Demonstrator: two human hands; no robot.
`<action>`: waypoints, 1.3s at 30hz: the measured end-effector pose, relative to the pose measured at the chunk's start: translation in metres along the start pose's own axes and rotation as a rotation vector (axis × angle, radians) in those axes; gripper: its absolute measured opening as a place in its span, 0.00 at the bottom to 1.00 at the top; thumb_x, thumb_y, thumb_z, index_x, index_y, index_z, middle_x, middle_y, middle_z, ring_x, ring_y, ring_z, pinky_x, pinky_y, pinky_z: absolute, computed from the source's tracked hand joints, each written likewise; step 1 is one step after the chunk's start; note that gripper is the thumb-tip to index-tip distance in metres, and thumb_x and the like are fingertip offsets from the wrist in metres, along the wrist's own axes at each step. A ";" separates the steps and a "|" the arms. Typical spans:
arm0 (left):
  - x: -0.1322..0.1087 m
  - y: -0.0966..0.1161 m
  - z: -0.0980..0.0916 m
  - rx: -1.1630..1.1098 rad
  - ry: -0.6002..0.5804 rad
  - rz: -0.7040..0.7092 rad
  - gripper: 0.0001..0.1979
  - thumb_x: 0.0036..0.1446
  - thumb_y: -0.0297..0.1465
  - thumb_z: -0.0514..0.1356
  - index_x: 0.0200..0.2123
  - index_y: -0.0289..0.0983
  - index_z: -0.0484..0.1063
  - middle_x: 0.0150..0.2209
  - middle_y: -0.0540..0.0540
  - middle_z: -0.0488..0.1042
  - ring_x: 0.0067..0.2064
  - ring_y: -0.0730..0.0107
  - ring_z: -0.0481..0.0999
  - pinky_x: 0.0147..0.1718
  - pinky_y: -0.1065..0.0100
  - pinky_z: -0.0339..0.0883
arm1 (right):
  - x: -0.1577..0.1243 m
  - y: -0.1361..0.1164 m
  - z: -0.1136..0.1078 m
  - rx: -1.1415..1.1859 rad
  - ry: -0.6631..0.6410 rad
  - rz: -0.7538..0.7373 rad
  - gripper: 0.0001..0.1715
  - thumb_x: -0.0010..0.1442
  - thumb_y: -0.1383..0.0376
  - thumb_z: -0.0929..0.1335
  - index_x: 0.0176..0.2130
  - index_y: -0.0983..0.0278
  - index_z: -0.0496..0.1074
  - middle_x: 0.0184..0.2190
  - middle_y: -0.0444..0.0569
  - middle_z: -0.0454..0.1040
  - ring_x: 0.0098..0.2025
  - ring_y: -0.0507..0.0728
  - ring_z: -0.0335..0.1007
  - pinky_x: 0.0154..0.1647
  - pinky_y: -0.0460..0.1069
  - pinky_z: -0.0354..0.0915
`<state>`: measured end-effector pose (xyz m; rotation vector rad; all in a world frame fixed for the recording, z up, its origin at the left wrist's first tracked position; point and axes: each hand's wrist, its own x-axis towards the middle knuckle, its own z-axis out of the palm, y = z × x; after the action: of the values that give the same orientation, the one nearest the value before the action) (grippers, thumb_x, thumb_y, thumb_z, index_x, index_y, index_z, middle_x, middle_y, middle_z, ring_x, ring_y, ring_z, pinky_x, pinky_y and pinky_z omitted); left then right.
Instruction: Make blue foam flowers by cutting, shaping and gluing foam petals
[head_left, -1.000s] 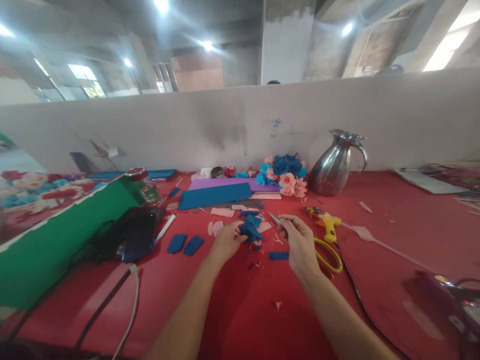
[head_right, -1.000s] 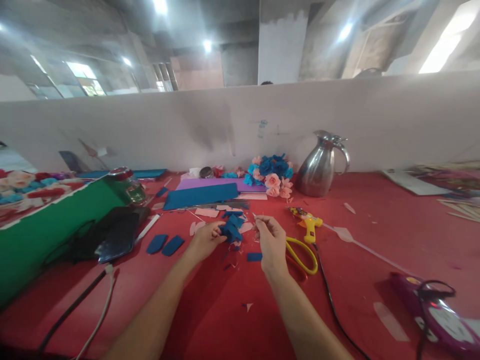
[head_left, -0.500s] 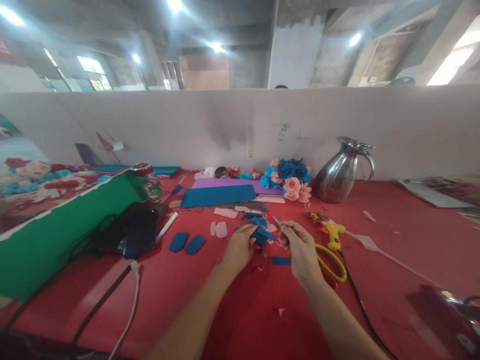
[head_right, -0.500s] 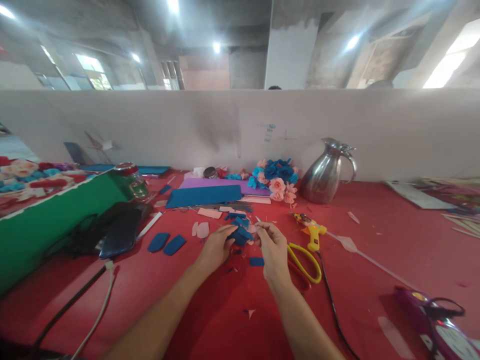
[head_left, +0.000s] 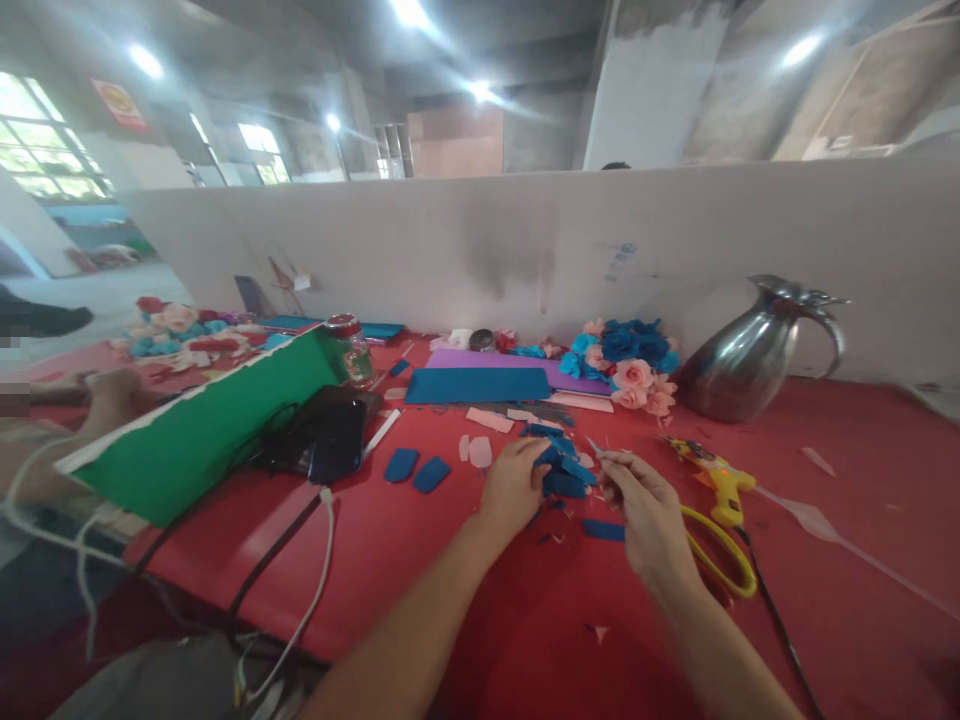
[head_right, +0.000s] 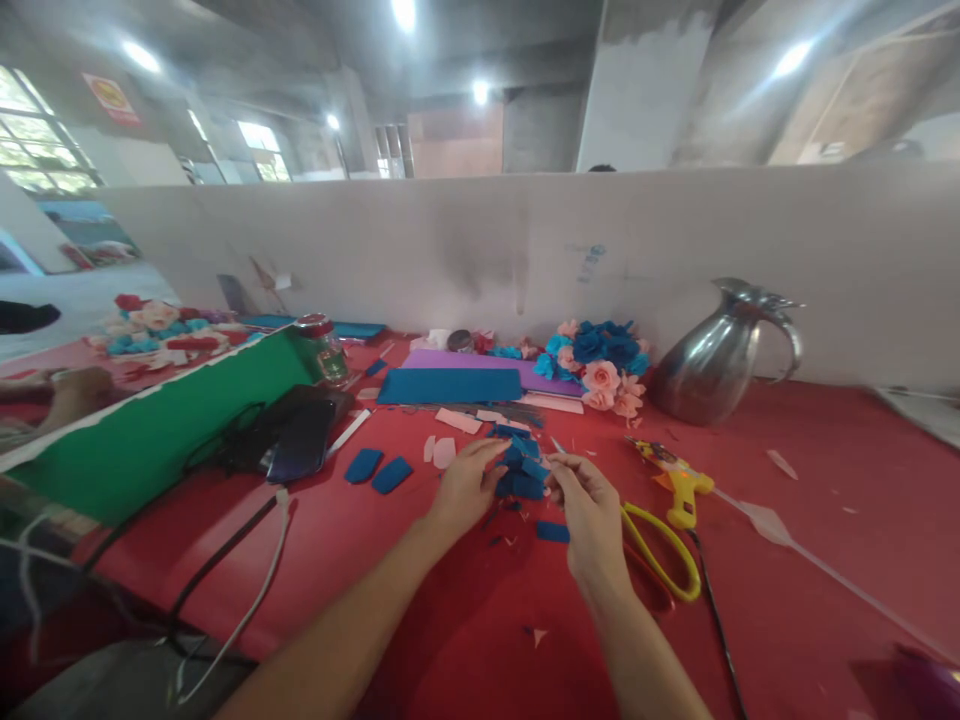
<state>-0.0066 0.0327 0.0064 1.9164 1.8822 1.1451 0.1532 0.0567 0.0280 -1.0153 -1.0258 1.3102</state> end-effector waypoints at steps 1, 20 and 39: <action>0.000 -0.001 -0.001 0.039 0.038 -0.050 0.19 0.56 0.24 0.55 0.51 0.37 0.70 0.53 0.40 0.72 0.56 0.60 0.69 0.56 0.57 0.62 | 0.000 0.001 0.000 -0.003 -0.002 0.000 0.12 0.42 0.59 0.73 0.28 0.64 0.74 0.19 0.43 0.69 0.20 0.49 0.58 0.20 0.45 0.54; 0.002 0.002 -0.027 0.495 -0.071 -0.335 0.09 0.56 0.29 0.56 0.36 0.35 0.76 0.44 0.36 0.73 0.51 0.51 0.70 0.44 0.57 0.68 | -0.007 0.006 0.004 -0.198 -0.083 -0.024 0.14 0.46 0.57 0.71 0.31 0.64 0.75 0.20 0.43 0.70 0.22 0.50 0.61 0.22 0.46 0.58; 0.008 0.001 -0.024 0.368 -0.086 -0.329 0.08 0.54 0.24 0.55 0.33 0.36 0.74 0.41 0.38 0.73 0.44 0.56 0.73 0.37 0.60 0.66 | 0.013 0.029 -0.010 -1.239 -0.288 -0.512 0.07 0.54 0.70 0.65 0.29 0.62 0.73 0.32 0.52 0.74 0.41 0.62 0.67 0.49 0.56 0.59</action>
<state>-0.0227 0.0313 0.0257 1.6892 2.3735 0.6432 0.1562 0.0704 -0.0021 -1.2933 -2.2517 0.2862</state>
